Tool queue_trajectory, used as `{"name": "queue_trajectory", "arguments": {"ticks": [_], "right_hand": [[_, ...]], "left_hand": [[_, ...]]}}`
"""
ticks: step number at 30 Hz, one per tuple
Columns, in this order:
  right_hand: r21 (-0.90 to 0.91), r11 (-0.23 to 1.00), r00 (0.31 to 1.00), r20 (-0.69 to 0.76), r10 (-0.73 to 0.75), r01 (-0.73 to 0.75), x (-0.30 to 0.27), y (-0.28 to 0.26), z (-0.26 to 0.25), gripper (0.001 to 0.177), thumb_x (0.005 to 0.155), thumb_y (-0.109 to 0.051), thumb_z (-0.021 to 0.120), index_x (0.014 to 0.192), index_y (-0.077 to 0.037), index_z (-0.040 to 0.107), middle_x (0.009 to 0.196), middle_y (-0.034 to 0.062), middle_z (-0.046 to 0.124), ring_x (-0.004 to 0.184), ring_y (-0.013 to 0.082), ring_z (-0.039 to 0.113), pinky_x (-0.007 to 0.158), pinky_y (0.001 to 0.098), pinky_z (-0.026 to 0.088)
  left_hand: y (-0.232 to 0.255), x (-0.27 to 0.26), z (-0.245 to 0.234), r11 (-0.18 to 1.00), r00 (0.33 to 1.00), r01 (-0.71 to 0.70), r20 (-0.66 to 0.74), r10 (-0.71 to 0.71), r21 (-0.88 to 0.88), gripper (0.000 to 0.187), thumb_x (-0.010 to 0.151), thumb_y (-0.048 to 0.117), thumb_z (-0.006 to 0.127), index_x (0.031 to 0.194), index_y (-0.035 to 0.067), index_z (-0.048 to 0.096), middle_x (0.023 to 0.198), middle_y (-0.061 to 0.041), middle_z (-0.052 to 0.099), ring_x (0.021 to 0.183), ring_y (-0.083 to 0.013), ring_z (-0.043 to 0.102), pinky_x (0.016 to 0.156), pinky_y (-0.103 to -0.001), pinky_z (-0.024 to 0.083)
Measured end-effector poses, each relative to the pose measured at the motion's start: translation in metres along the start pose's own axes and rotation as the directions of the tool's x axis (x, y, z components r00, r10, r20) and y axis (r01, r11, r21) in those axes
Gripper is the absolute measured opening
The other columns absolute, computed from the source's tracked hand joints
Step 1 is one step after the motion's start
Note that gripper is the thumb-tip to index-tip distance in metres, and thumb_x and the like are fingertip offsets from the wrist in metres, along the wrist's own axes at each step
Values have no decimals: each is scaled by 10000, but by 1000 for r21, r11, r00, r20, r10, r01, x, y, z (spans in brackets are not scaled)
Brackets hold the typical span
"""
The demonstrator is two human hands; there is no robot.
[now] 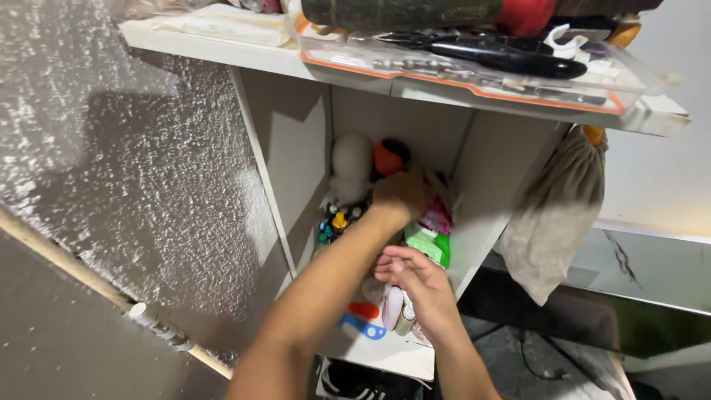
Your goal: Packing and organizing items like a monitor, tools, and accessories into a backpack and onto shelves.
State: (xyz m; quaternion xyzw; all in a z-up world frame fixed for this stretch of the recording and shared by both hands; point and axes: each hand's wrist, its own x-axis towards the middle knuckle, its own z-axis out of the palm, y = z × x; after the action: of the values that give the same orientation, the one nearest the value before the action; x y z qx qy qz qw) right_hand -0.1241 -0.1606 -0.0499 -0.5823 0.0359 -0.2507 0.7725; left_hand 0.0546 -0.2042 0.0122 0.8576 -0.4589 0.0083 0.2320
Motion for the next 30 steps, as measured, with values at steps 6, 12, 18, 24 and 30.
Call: {"name": "queue_trajectory", "arguments": {"ticks": [6, 12, 18, 24, 30], "right_hand": [[107, 994, 999, -23, -22, 24, -6, 8, -7, 325, 998, -66, 532, 1284, 66, 612, 1120, 151, 707, 1012, 234, 688, 949, 387, 563], [120, 993, 1000, -23, -9, 11, -14, 7, -9, 318, 984, -32, 509, 1268, 68, 612, 1108, 160, 712, 1026, 242, 693, 934, 400, 561], [120, 993, 999, -19, 28, -25, -20, 3, -7, 307, 1001, -44, 497, 1254, 79, 621, 1108, 169, 703, 1030, 241, 682, 950, 399, 563], [137, 990, 999, 12, 36, -37, -28, 5, -2, 301, 1015, -55, 506, 1252, 92, 619, 1107, 172, 693, 1034, 242, 676, 946, 400, 560], [129, 989, 997, 22, 73, -76, -34, 4, -2, 317, 1001, -61, 509, 1258, 86, 621, 1142, 195, 706, 1042, 261, 695, 951, 397, 564]], "left_hand": [[3, 0, 5, 997, 999, 48, -15, -47, 53, 428, 962, 370, 531, 1304, 114, 554, 1059, -195, 752, 977, -378, 741, 825, -525, 588], [5, -8, 11, 992, 990, 121, 64, -123, 26, 430, 960, 379, 546, 1306, 125, 534, 1139, -221, 713, 1034, -405, 707, 889, -524, 561], [6, -5, 10, 965, 987, 156, 10, -157, -213, 469, 937, 293, 576, 1369, 149, 465, 1128, -235, 714, 1042, -439, 697, 886, -568, 548], [-12, 28, 31, 935, 981, -67, -192, -1, -347, 477, 866, 294, 649, 1313, 149, 568, 1261, -195, 661, 1131, -437, 642, 903, -497, 539], [12, -8, -52, 883, 916, -217, -400, 36, -417, 443, 889, 352, 715, 1266, 133, 636, 1168, -212, 726, 1130, -405, 673, 973, -441, 526]]}}
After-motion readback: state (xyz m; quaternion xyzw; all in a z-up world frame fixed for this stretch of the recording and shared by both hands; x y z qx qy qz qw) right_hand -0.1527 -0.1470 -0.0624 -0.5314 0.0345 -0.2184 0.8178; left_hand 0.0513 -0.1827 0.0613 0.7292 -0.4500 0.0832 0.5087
